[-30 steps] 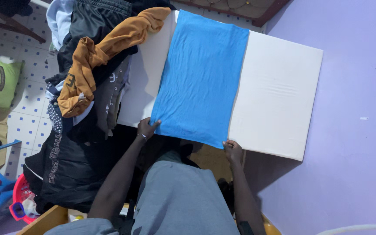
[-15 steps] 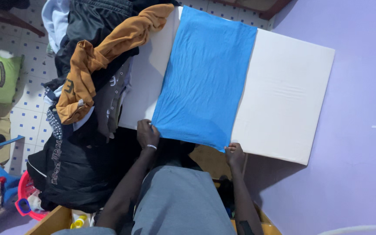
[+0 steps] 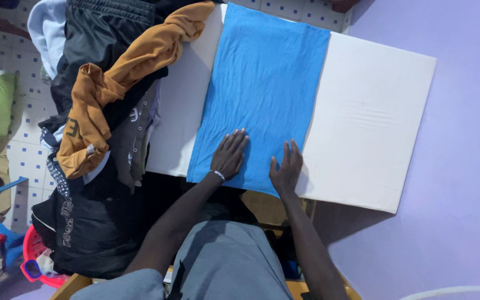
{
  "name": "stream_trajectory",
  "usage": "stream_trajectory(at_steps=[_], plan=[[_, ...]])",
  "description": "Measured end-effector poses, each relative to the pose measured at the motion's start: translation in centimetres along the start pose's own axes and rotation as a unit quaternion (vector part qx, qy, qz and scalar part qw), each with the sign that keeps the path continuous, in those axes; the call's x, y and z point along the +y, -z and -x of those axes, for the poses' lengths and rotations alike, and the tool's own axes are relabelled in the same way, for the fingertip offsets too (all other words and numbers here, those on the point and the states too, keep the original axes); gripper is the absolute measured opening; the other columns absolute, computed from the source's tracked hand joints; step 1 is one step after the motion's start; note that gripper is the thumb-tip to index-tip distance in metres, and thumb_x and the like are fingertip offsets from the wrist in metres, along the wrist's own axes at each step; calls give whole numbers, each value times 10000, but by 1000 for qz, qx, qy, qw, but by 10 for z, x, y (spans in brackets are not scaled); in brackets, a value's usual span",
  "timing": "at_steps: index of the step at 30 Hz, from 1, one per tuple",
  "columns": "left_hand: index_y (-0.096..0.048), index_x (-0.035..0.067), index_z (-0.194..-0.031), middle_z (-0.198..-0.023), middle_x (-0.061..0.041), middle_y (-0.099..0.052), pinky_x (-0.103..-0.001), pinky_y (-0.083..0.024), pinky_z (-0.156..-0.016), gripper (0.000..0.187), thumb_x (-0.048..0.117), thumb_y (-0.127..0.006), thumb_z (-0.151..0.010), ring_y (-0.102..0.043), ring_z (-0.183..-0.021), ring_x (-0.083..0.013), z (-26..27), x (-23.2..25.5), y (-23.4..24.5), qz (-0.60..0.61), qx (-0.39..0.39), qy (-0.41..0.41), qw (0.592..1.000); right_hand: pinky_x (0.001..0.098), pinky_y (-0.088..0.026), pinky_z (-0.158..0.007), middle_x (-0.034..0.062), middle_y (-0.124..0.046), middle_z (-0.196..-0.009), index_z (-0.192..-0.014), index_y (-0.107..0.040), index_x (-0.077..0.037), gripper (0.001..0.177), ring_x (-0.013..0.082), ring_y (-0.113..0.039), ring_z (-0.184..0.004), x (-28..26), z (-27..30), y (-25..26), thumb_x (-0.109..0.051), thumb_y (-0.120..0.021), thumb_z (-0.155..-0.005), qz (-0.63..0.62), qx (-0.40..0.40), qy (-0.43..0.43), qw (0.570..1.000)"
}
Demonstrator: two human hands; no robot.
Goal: The person spreads a blue t-shirt on a table, smoothes the fabric with their hands, and folds the sides toward the center to create a rectangle.
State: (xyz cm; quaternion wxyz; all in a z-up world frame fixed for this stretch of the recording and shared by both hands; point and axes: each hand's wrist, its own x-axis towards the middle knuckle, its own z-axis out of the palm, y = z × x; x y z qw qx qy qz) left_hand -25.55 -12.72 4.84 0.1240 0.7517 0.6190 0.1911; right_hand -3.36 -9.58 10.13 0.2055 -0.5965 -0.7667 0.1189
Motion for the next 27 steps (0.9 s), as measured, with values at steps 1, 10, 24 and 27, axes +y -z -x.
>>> stream_trajectory(at_steps=[1, 10, 24, 27], plan=[[-405, 75, -1582, -1698, -121, -301, -449, -186, -1294, 637, 224, -533, -976, -257, -1581, -277, -4, -4, 0, 0, -1, 1, 1000, 564, -342, -1170, 260, -402, -1552, -1481, -458, 24, 646, 443, -393, -1431, -1, -8, -7, -188, -690, -917, 6, 0, 25, 1000], [-290, 74, -1596, -1694, -158, -180, -537, -101, -1246, 723, 401, -500, -986, -166, -1564, -289, 1, -58, 18, -46, -7, 158, 986, 616, -255, -1195, 274, -290, -1651, -1586, -342, 23, 717, 428, -275, -1541, 18, -9, -28, -375, -543, -1024, 77, -2, 25, 997], [-700, 116, -1157, -1179, -140, -560, -525, -389, -1011, 292, 335, -693, -963, -516, -1143, -360, -75, -91, 26, 16, 178, 357, 917, 611, -256, -1202, 273, -306, -1642, -1588, -335, 19, 691, 429, -296, -1537, 15, -14, -27, -391, -459, -1047, 84, 5, 16, 996], [-729, 175, -973, -1110, -112, -571, -530, -396, -976, 159, 332, -731, -943, -531, -1105, -353, -85, -107, 24, 6, 155, 365, 918, 609, -258, -1204, 275, -308, -1638, -1586, -334, 16, 689, 432, -297, -1533, 15, -15, -25, -394, -462, -1048, 85, -1, 14, 996]])
